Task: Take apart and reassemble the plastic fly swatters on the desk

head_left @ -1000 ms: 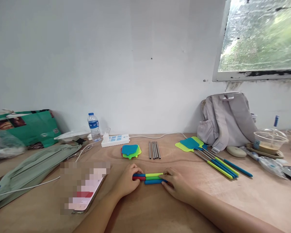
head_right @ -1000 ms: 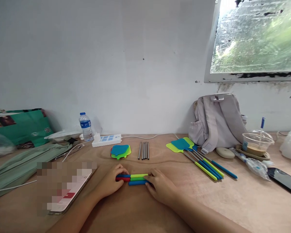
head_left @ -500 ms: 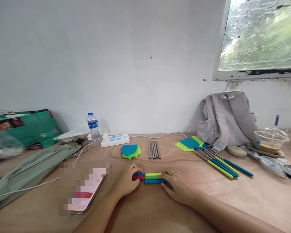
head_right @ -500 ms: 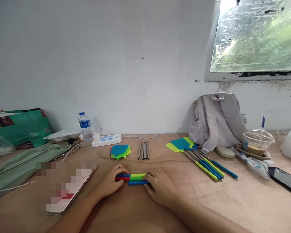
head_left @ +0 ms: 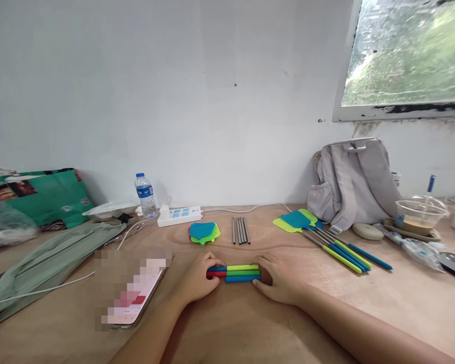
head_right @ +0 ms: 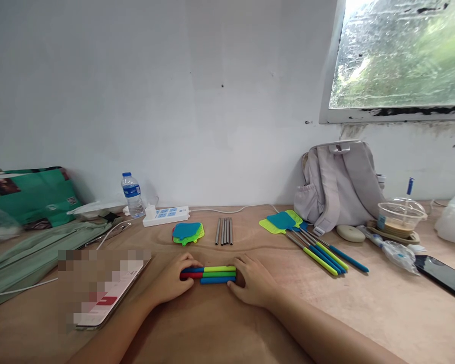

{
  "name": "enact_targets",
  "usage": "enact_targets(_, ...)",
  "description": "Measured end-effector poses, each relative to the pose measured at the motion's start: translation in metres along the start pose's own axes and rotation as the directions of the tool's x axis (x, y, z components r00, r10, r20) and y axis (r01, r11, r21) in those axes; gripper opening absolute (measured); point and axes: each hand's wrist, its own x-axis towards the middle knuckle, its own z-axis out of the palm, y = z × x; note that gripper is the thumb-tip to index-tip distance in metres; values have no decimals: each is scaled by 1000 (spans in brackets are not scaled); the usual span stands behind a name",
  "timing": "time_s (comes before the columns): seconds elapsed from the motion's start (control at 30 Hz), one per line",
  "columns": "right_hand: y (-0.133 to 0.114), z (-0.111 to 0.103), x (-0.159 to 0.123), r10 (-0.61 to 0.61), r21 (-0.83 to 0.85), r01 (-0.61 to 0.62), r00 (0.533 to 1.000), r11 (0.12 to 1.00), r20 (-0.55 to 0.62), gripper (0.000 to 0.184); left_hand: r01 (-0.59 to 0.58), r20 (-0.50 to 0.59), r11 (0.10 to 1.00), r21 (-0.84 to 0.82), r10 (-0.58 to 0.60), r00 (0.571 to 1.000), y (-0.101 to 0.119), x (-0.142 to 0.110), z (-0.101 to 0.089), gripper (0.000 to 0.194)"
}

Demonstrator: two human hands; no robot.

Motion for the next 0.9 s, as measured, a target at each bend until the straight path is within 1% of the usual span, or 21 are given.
enact_targets(0.2,2,-1,0,6,39,-6,1000,999,13,32,-7,4,1000,10,7,1000,-1,0,0,35)
enact_targets(0.33,3,-2,1,1,72,-3,999,997,32,27,-9,6,1000,-14,10,1000,-1,1,1,35)
enact_targets(0.5,1,-2,1,-38,101,35,999,994,29,31,3,3,998,-56,-3,1000,-2,4,2,34)
enact_targets(0.67,6,2,2,-28,118,28,1000,993,4,32,-19,-20,998,-59,18,1000,-4,7,4,33)
enact_targets(0.9,8,4,4,-45,139,47,999,989,-17,32,-17,-25,998,-59,15,1000,-6,10,6,32)
